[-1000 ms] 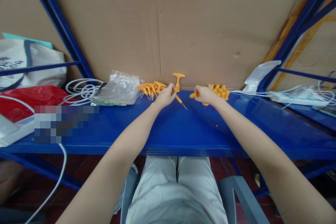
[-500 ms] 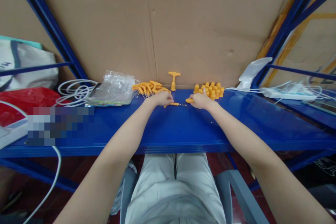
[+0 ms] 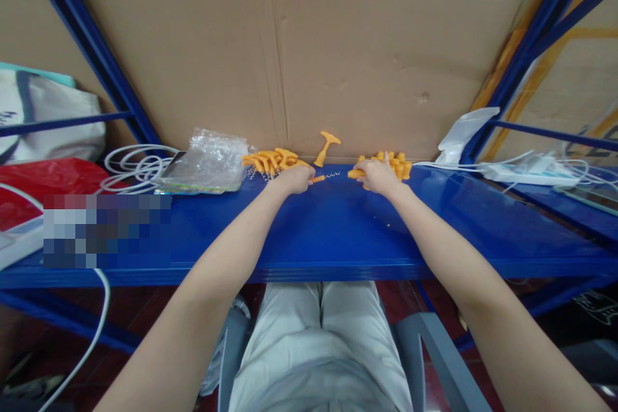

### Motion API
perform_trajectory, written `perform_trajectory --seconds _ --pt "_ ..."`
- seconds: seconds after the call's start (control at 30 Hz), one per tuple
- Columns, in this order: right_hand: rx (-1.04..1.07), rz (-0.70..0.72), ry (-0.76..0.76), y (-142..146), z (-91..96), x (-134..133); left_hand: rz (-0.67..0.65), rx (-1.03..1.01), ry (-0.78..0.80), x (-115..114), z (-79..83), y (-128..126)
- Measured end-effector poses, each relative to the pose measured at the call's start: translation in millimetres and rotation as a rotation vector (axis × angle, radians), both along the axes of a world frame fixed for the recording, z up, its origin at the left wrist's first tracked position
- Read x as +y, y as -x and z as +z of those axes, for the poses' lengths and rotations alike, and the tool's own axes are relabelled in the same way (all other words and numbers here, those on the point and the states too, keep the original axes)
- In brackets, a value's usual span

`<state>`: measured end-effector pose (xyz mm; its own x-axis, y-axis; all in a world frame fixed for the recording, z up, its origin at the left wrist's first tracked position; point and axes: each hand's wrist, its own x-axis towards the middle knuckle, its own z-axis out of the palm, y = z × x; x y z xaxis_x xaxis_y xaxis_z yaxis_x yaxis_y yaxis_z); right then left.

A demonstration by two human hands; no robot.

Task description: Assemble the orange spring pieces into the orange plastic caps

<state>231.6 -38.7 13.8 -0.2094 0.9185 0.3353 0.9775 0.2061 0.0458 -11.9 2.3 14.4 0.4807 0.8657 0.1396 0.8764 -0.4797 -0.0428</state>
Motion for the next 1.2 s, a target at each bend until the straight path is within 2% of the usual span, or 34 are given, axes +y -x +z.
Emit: perform_trajectory --seconds 0.27,0.47,0.97,1.2 --pt "0.073 0.146 0.011 -0.4 -1.8 4.1 -0.055 -0.016 -0.048 -1.4 -1.4 1.8" --pt "0.117 0.231 -0.049 -1.2 -6.0 5.3 -0.059 0.02 -0.05 -2.5 -0.5 -0.7" --pt "0.191 0.278 -0.044 -9.5 -15.4 18.5 -0.015 -0.004 -0.071 -1.0 -4.1 -0.5" --pt "0.184 0.268 -0.015 -3.8 -13.7 13.6 -0.011 0.021 -0.084 -3.7 -4.0 1.1"
